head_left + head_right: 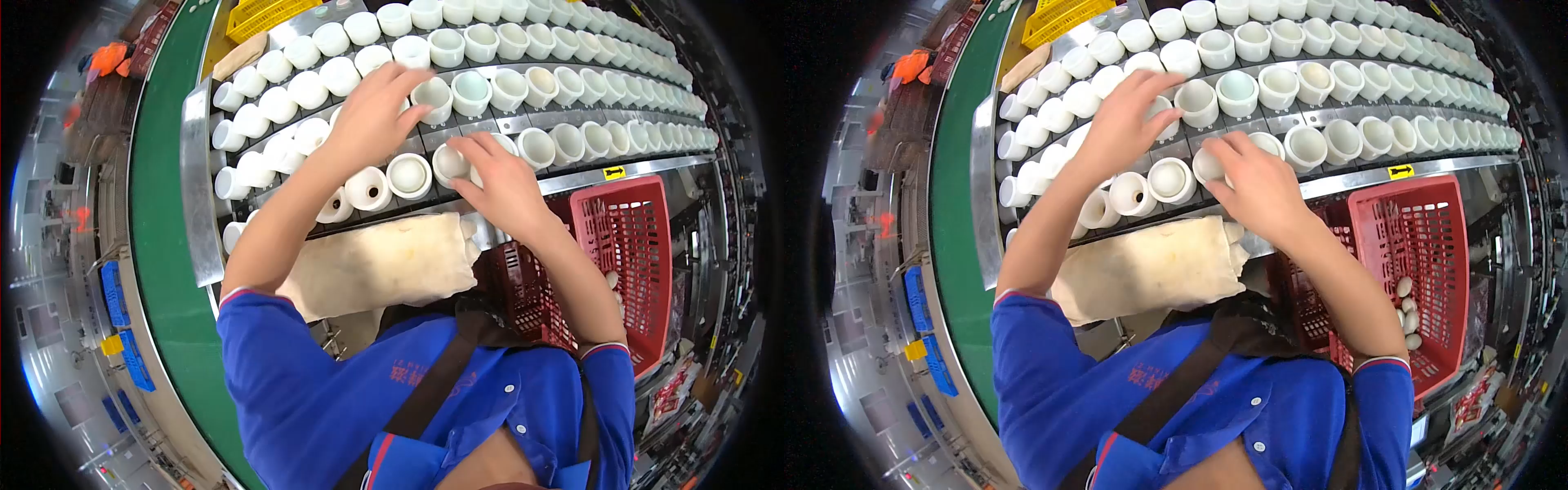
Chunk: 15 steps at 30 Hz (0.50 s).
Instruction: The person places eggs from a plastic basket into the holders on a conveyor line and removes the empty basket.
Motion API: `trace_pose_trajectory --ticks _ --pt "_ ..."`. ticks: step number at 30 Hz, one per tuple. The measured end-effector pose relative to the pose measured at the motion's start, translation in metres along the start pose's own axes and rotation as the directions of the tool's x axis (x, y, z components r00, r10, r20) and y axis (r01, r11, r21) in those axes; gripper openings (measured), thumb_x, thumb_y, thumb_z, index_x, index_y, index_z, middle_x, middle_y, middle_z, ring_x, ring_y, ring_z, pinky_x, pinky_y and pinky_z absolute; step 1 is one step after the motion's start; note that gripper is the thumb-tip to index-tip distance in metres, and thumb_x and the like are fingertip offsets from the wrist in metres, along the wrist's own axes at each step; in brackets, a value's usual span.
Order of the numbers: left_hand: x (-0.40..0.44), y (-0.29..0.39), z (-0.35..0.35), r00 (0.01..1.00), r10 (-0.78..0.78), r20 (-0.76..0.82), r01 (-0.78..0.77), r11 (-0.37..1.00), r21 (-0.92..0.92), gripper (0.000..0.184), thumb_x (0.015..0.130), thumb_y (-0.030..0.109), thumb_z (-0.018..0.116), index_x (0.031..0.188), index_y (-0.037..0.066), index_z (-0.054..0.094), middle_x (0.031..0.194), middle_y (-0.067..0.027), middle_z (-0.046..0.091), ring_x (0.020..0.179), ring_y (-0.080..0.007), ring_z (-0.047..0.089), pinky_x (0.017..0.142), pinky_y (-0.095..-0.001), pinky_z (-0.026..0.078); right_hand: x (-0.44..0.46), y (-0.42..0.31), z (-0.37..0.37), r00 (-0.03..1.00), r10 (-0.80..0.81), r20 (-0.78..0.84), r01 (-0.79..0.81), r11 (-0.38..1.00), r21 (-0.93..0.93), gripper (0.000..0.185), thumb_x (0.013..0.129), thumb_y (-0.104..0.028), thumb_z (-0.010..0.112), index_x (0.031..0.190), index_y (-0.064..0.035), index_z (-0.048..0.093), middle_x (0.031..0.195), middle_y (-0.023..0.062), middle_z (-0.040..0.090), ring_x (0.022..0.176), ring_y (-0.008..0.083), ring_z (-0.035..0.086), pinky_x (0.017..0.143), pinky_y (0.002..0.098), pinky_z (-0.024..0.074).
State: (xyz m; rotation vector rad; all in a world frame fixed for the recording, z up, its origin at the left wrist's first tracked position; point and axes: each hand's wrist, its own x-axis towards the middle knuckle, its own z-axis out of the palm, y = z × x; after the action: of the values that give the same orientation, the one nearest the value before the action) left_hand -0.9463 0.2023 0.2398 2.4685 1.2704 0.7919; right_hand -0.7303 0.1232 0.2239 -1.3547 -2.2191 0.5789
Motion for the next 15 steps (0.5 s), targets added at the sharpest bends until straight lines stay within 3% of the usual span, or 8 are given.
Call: trace_pose_trajectory --ticks 1,2,3,4,7,11,13,15 --pt "0.015 -0.005 0.006 0.990 0.118 -0.071 -0.112 0.991 0.079 0.041 0.081 0.016 0.073 0.119 0.006 0.062 0.111 -0.0127 0.061 0.102 -0.0295 0.057 0.089 -0.0397 0.048 0.003 0.003 -0.004 1.000 -0.008 0.003 0.008 1.000 -0.008 0.036 0.083 -0.017 0.069 0.116 -0.0084 0.060 0.114 0.0105 0.061 0.098 0.0330 0.063 0.081 0.0428 0.0528" --pt "0.027 -0.014 0.015 0.990 0.117 -0.083 -0.110 0.991 0.080 0.041 0.081 0.016 0.073 0.119 0.006 0.062 0.111 -0.0127 0.061 0.102 -0.0295 0.057 0.089 -0.0397 0.048 0.008 0.010 -0.010 0.994 -0.070 -0.083 0.075 0.996 0.057 0.034 0.083 -0.017 0.070 0.114 -0.0072 0.061 0.112 0.0109 0.061 0.098 0.0313 0.064 0.082 0.0405 0.0520" --pt "0.037 -0.025 0.026 0.991 0.131 0.032 -0.133 0.987 0.093 0.043 0.080 0.013 0.073 0.122 0.008 0.061 0.112 -0.0129 0.062 0.105 -0.0304 0.057 0.092 -0.0408 0.047 0.013 0.015 -0.016 0.977 -0.126 -0.172 0.147 0.982 0.116 0.031 0.084 -0.018 0.071 0.111 -0.0060 0.062 0.109 0.0113 0.062 0.097 0.0295 0.064 0.082 0.0382 0.0512" --pt "0.042 -0.031 0.031 0.978 0.144 0.149 -0.161 0.982 0.103 0.046 0.080 0.011 0.072 0.124 0.009 0.059 0.114 -0.0131 0.062 0.108 -0.0313 0.056 0.096 -0.0419 0.046 0.020 0.016 -0.024 0.981 -0.010 -0.196 0.073 0.946 0.316 0.028 0.086 -0.020 0.071 0.107 -0.0044 0.064 0.104 0.0096 0.063 0.096 0.0242 0.063 0.085 0.0340 0.0487" --pt "0.046 -0.042 0.038 0.959 0.115 0.260 -0.142 0.986 0.090 0.046 0.078 0.008 0.071 0.123 0.009 0.060 0.115 -0.0122 0.062 0.109 -0.0325 0.056 0.098 -0.0424 0.045 0.055 0.042 -0.041 0.975 0.111 -0.191 0.006 0.851 0.525 0.036 0.086 -0.017 0.068 0.119 -0.0060 0.060 0.115 0.0090 0.060 0.108 0.0202 0.056 0.095 0.0315 0.0440" --pt "0.030 -0.044 0.040 0.994 0.084 0.065 -0.082 0.996 -0.037 0.039 0.077 0.009 0.074 0.114 0.006 0.062 0.113 -0.0123 0.063 0.108 -0.0331 0.057 0.096 -0.0417 0.046 0.120 0.066 -0.034 0.988 0.115 -0.100 -0.040 0.831 0.555 0.042 0.082 -0.014 0.068 0.123 -0.0069 0.058 0.118 0.0104 0.058 0.113 0.0227 0.054 0.099 0.0337 0.0427" --pt "0.026 -0.042 0.038 0.995 0.095 0.032 -0.094 0.995 -0.030 0.037 0.077 0.009 0.074 0.112 0.005 0.062 0.112 -0.0130 0.062 0.107 -0.0330 0.057 0.094 -0.0416 0.046 0.159 0.070 -0.011 0.960 -0.188 -0.208 0.242 0.931 0.274 0.043 0.083 -0.011 0.065 0.126 -0.0104 0.058 0.124 0.0067 0.055 0.111 0.0200 0.056 0.093 0.0337 0.0452" --pt "0.026 -0.042 0.036 0.994 0.071 0.082 -0.065 0.996 -0.065 0.036 0.078 0.009 0.074 0.111 0.005 0.062 0.113 -0.0134 0.062 0.107 -0.0328 0.057 0.095 -0.0415 0.046 0.197 0.070 0.015 0.942 -0.249 -0.226 0.292 0.940 0.178 0.044 0.080 -0.014 0.066 0.124 -0.0081 0.060 0.120 0.0130 0.059 0.114 0.0308 0.057 0.101 0.0411 0.0425"
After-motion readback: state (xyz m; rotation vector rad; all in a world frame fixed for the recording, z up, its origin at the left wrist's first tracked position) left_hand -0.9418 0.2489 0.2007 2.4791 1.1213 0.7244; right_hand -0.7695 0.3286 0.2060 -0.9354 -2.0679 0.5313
